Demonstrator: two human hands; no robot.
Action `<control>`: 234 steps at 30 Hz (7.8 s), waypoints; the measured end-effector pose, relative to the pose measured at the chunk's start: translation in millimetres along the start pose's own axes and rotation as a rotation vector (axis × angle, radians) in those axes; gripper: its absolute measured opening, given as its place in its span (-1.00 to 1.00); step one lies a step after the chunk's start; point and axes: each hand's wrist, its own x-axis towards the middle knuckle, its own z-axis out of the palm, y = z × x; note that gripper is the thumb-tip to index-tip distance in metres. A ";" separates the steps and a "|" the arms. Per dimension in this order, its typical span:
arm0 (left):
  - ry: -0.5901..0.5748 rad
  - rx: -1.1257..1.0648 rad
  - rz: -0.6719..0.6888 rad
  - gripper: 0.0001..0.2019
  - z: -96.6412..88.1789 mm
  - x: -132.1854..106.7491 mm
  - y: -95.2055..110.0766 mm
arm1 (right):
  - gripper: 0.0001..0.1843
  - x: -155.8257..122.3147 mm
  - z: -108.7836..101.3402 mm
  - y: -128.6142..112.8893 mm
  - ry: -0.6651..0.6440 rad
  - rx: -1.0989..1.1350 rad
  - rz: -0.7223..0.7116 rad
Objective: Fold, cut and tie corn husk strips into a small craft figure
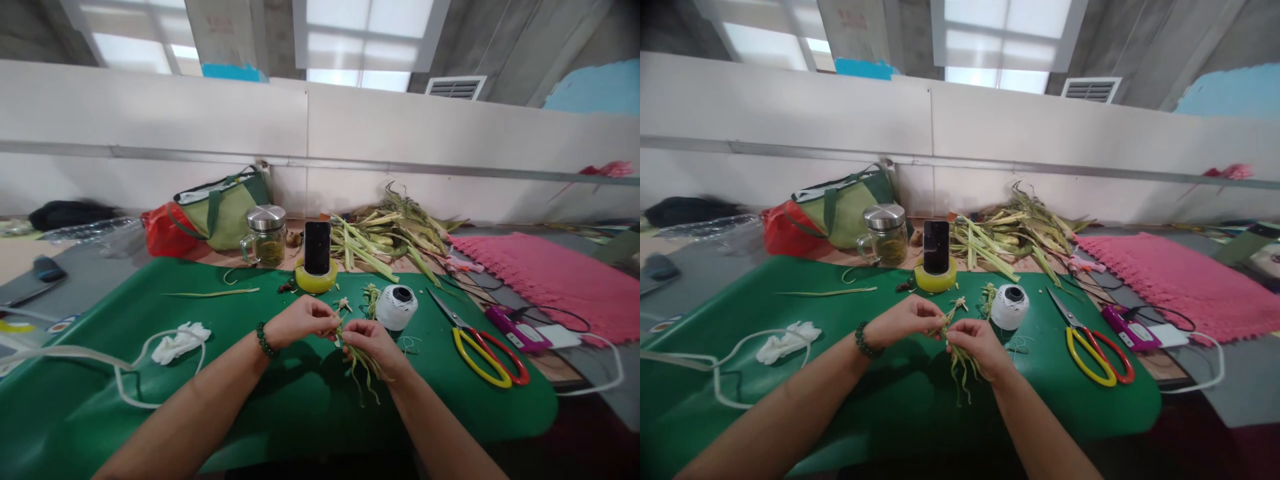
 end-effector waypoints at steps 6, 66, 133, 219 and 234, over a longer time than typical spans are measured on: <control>0.058 0.019 0.011 -0.76 2.4 2.7 -5.8 | -0.66 0.4 1.2 0.5 0.025 -0.035 -0.053; 0.016 -0.001 -0.035 -0.76 -6.5 0.3 4.4 | 0.14 -5.5 -88.4 -41.7 0.678 -1.063 -0.358; 0.140 0.150 -0.126 -0.85 -17.0 8.8 -3.3 | -0.83 52.0 -26.9 -62.9 -0.235 -1.146 -0.457; 0.049 -0.146 -0.135 -0.48 -11.4 5.0 -3.2 | -0.81 61.7 -46.6 -67.2 -0.074 -0.563 -0.156; 0.078 -0.119 -0.149 -0.45 -11.3 4.6 -0.7 | -0.78 59.9 -47.4 -67.9 -0.111 -0.562 -0.165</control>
